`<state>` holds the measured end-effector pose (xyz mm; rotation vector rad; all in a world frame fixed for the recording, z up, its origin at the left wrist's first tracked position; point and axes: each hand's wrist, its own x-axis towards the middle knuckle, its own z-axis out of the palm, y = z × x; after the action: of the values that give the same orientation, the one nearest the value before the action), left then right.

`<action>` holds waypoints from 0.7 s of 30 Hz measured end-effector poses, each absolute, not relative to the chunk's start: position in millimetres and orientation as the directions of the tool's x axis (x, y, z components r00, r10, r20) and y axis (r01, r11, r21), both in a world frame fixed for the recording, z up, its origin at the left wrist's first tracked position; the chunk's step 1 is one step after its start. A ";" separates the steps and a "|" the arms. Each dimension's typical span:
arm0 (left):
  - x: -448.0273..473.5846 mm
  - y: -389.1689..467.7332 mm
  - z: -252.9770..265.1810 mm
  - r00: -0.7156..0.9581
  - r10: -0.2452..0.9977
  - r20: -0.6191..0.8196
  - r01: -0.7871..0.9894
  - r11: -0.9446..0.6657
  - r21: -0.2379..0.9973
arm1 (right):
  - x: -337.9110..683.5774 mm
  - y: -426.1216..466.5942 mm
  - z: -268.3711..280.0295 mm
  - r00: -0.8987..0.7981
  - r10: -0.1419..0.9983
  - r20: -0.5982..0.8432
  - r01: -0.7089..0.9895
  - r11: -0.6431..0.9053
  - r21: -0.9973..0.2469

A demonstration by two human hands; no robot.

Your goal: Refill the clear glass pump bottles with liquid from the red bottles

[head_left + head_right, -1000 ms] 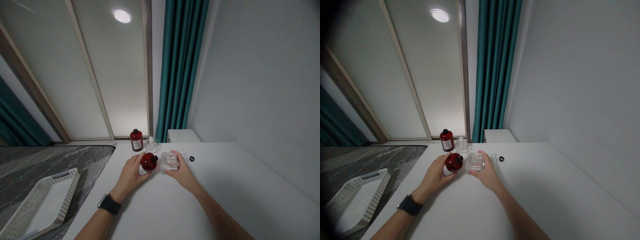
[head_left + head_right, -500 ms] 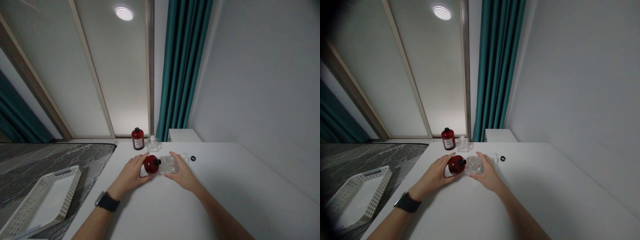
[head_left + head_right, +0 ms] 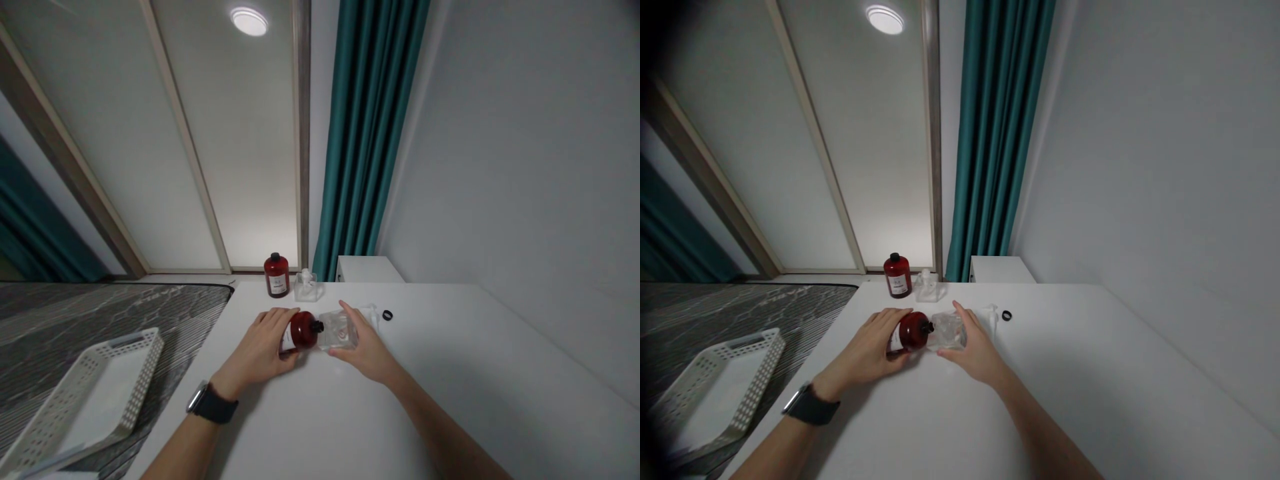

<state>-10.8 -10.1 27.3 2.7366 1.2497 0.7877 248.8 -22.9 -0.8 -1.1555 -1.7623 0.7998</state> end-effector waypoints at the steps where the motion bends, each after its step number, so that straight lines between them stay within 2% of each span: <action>1: -10.6 -10.1 26.7 0.544 0.723 0.425 0.706 -0.669 0.234 | 249.0 -22.9 -1.0 -0.204 0.930 0.305 0.382 0.362 -0.850; 7: -9.0 -8.2 22.3 0.506 0.757 0.414 0.739 -0.628 0.244 | 249.8 -22.3 -2.1 -0.207 0.938 0.277 0.417 0.340 -0.843; 12: -10.8 -5.8 19.5 0.501 0.748 0.435 0.744 -0.629 0.225 | 250.2 -21.7 -4.2 -0.242 0.928 0.283 0.394 0.361 -0.845; 21: -11.6 -5.9 18.9 0.531 0.725 0.439 0.741 -0.648 0.173 | 252.1 -26.3 10.2 -0.300 0.913 0.276 0.476 0.394 -0.786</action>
<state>-11.6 -5.9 18.9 2.7786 1.3306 0.7714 252.1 -26.3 10.2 -1.1905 -1.9251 0.7630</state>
